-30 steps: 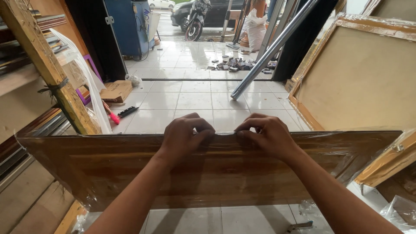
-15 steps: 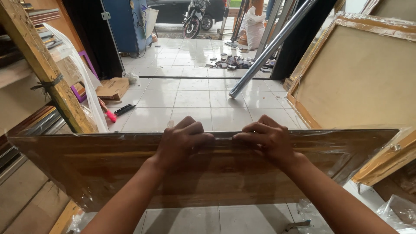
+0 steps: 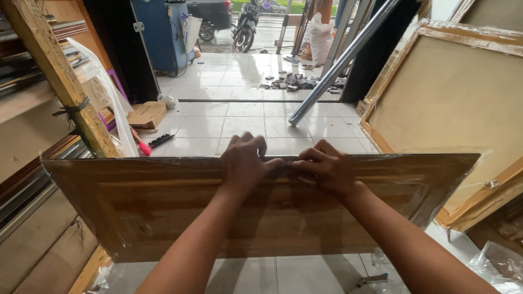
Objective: Wrapping a framed artwork in protective plastic film by pulling the wrap tight and tucking the edges.
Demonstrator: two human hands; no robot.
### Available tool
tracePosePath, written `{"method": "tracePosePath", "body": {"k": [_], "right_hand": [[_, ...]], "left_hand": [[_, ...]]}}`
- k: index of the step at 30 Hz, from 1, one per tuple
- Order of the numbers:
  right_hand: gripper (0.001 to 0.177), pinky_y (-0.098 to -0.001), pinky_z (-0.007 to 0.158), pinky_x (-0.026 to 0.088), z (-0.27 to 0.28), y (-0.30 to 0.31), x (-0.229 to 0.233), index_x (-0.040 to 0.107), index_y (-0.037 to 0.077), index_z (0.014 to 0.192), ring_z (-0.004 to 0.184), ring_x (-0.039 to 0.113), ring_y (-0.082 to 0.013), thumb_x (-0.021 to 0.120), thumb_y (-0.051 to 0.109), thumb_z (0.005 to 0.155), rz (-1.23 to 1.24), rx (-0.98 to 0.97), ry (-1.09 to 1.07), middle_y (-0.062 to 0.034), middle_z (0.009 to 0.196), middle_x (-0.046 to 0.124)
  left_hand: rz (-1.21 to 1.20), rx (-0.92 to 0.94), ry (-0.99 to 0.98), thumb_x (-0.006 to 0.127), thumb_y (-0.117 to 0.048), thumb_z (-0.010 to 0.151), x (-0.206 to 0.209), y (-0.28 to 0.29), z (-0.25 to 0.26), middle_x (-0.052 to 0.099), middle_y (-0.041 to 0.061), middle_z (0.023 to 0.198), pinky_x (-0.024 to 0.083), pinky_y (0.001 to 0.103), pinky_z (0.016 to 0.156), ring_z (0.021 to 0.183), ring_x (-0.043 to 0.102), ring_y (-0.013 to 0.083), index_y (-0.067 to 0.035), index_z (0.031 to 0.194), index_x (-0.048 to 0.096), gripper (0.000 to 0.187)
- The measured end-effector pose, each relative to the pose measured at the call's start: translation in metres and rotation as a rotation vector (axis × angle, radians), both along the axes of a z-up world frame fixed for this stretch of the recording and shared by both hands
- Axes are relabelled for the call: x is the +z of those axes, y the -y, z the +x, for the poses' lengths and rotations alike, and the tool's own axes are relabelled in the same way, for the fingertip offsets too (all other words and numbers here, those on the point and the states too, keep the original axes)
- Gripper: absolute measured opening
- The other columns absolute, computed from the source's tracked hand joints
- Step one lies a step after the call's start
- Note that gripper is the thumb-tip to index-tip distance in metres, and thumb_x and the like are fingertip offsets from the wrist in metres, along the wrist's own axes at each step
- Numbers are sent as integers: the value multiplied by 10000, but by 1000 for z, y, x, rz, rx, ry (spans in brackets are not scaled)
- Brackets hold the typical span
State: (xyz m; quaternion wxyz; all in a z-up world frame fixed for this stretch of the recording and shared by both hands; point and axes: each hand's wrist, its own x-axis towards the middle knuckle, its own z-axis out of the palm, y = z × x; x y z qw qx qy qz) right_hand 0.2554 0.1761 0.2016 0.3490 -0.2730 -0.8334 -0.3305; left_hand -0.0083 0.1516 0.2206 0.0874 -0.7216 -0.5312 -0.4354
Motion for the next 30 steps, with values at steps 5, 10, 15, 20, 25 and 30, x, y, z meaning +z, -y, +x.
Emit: {"method": "tracePosePath", "body": {"k": [5,10,15,20,25,30], "right_hand": [[193,-433,926,640,10,-1,-16,806,373,1122,1071,637,-189,823,468,955,83,-21,84,84,1113,679],[400,-763,1271,266,53,21,-99,762,314,1347,1344,612,-308,785,317,948,208,-74,46,3,1346,726],[267,-567,936,636,169,90,-246,802,234,1270,1102,807,-388,764,239,1005,-906,-646,-729,-110,1163,845],[676,-490,781,682,223,101,-291,783,139,1417,973,793,-390,702,631,960,-1433,-1031,-843,-229,1131,817],[1082,-549,1160,562,198,120,-262,781,93,1475,1416,705,-415,561,976,889,-1631,-1139,-696,-231,1461,773],[857,-521,988,647,198,101,-278,810,22,1396,1258,782,-431,904,577,750,-1611,-1156,-713,-268,1364,795]], "left_hand": [[-282,-14,-115,849,-578,883,10,-12,3,837,42,1031,616,552,940,1094,799,376,-289,1065,812,344],[-434,96,-218,616,-794,931,-16,-40,21,836,-7,1044,559,570,993,1151,795,343,-383,1062,789,465],[-385,232,-298,642,-754,1003,-12,-26,29,845,39,1017,564,598,903,1115,808,368,-418,1153,789,396],[-280,261,-309,696,-695,1044,-14,-18,40,838,55,963,561,571,863,1025,816,363,-408,1149,808,325],[-267,229,-308,717,-651,1071,-12,-7,43,840,62,943,561,544,856,996,819,356,-375,1187,829,319],[-342,180,-294,696,-662,1072,-7,5,44,832,115,1005,553,574,895,1049,798,396,-383,1249,815,351]]}}
